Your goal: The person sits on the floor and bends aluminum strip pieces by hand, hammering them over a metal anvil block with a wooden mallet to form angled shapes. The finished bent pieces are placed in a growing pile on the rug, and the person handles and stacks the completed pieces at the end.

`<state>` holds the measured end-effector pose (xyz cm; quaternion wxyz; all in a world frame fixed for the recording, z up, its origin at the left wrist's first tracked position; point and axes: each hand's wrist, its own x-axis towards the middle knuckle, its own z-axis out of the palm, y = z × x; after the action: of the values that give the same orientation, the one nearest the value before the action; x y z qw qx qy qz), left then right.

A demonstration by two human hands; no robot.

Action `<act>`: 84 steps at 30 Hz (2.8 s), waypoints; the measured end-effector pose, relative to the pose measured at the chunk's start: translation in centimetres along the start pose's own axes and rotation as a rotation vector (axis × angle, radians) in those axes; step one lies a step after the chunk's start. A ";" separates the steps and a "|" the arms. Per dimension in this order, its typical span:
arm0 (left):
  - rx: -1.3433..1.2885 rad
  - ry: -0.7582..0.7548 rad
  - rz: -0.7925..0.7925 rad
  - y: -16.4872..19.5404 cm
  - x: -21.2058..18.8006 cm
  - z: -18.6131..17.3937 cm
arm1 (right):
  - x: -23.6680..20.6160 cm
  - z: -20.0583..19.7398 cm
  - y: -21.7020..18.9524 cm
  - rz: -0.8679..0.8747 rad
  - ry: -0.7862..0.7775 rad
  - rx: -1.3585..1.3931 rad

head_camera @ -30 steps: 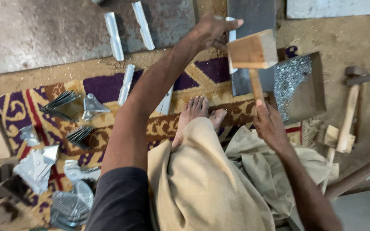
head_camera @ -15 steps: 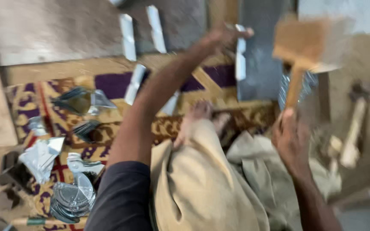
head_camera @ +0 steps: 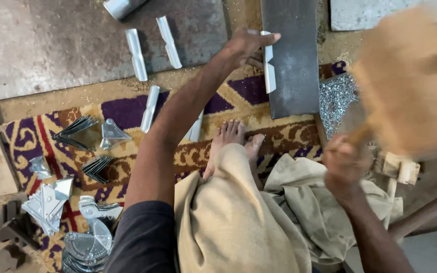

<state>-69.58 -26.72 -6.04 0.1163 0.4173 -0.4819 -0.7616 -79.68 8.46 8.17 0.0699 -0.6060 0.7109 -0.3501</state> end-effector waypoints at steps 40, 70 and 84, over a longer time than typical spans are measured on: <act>0.020 0.051 -0.038 0.0 -1.2 0.5 | -3.0 -0.2 0.8 0.781 -0.148 0.395; 0.038 0.140 -0.005 -2.2 -3.6 0.0 | -2.7 4.1 1.6 1.048 -0.350 0.466; -0.838 -0.286 0.064 -3.5 -12.1 -0.6 | 3.3 6.2 0.7 -0.074 -0.104 -0.226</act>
<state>-60.80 -18.34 -2.72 0.2311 0.2092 -0.1557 -0.9373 -77.87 2.92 4.17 0.0248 -0.6531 0.7184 -0.2383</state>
